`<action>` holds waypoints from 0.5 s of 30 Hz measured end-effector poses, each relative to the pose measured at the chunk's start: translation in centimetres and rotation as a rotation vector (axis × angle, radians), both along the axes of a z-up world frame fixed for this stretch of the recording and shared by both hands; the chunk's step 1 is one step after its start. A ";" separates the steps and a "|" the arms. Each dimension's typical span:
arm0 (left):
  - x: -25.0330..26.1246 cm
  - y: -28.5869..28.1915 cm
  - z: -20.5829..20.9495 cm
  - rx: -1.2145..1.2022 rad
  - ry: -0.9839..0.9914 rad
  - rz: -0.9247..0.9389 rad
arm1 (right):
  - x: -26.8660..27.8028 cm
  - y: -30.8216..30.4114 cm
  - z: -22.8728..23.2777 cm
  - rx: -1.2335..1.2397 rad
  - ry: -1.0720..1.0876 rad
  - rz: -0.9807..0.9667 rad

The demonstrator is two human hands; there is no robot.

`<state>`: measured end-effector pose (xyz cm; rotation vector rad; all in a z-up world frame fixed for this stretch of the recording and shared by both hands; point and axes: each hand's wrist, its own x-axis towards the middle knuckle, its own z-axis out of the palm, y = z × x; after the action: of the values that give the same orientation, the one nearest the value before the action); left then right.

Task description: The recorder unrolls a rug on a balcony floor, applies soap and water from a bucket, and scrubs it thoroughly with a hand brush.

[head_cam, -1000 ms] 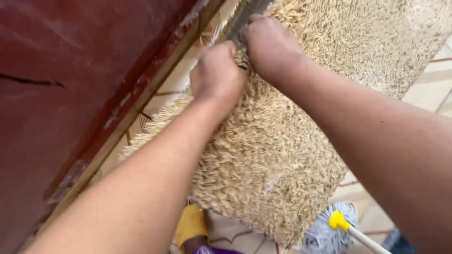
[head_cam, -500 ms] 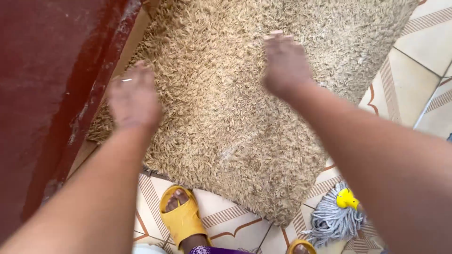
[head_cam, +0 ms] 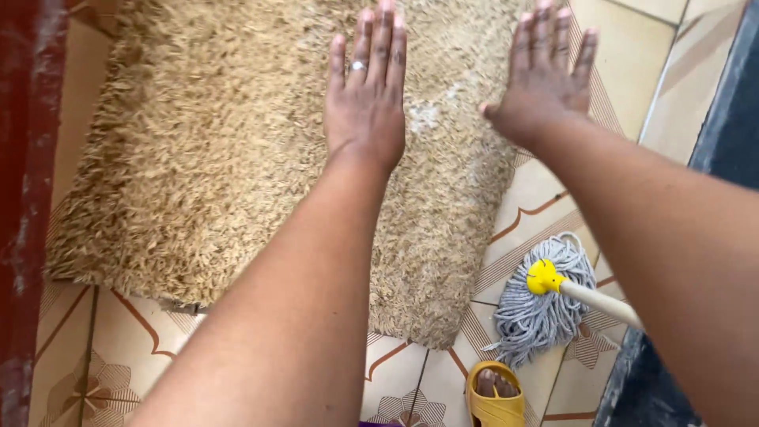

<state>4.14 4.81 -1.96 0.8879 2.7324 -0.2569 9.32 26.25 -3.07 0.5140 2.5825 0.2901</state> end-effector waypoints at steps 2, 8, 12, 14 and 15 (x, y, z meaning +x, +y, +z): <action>1.9 1.0 -1.7 -0.021 -0.051 -0.033 | 1.4 -0.6 -1.7 -0.013 -0.082 0.019; 7.2 2.9 -4.5 -0.085 -0.250 -0.029 | 6.2 -2.0 -6.1 -0.117 -0.119 0.032; 10.6 2.1 -6.4 -0.248 -0.260 -0.079 | 8.6 -3.6 -7.4 -0.196 -0.139 0.089; 12.0 2.0 -6.5 -0.325 -0.379 -0.078 | 9.1 -4.0 -7.4 -0.284 -0.336 0.106; 13.4 1.7 -6.7 -0.332 -0.395 -0.085 | 10.3 -4.4 -7.4 -0.292 -0.351 0.099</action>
<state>17.57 6.50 -8.68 0.8547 2.2111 -0.4792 19.63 21.85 -10.42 0.2073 2.2571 0.0278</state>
